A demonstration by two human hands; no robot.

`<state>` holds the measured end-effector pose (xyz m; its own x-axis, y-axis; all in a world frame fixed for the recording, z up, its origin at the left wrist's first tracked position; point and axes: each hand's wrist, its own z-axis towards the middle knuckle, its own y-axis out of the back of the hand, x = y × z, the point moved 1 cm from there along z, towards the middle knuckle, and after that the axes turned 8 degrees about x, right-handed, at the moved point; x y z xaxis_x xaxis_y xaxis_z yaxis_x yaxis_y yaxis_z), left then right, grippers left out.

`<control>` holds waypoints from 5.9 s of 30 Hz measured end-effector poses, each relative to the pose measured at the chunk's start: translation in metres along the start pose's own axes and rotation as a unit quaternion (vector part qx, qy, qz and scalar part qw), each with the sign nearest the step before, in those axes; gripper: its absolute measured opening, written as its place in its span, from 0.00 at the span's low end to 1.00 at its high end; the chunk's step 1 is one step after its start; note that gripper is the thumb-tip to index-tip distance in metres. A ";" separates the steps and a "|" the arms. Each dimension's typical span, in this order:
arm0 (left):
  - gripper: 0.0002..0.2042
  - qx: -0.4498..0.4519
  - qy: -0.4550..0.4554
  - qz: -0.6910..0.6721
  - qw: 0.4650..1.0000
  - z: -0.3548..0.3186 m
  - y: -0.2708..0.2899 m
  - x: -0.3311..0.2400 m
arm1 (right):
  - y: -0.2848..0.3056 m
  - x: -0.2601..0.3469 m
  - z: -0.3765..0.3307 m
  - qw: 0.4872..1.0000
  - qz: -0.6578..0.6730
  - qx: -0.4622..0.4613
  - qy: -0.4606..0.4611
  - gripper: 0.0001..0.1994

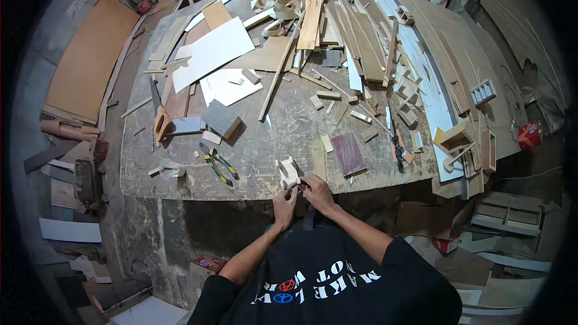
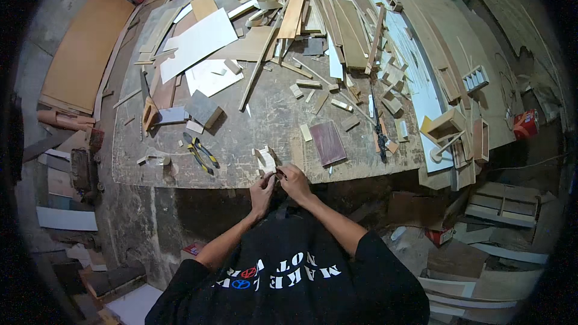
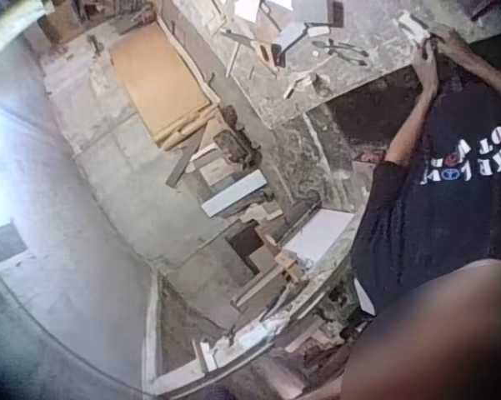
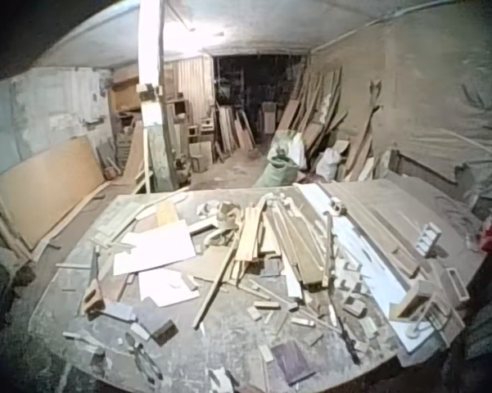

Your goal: Assembling and gluing small wooden components on a workbench in a woodworking shop.

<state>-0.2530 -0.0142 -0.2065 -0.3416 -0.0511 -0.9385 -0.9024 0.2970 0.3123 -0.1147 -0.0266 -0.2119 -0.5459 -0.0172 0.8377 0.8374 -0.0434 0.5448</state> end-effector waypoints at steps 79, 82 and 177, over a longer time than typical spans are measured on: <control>0.12 0.013 -0.069 0.069 0.995 0.005 -0.002 0.012 | 0.007 -0.013 0.016 0.979 -0.073 0.032 0.185 0.11; 0.12 0.009 -0.072 0.065 0.995 0.005 -0.002 0.012 | 0.008 -0.012 0.017 0.977 -0.078 0.036 0.193 0.12; 0.10 -0.031 -0.095 0.061 0.993 0.004 -0.001 0.016 | 0.008 -0.019 0.016 0.972 -0.114 0.050 0.200 0.12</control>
<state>-0.2565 -0.0119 -0.2226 -0.3994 0.1644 -0.9019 -0.8735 0.2303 0.4288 -0.0971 -0.0108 -0.2222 -0.6680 -0.4059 0.6237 0.6805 0.0062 0.7328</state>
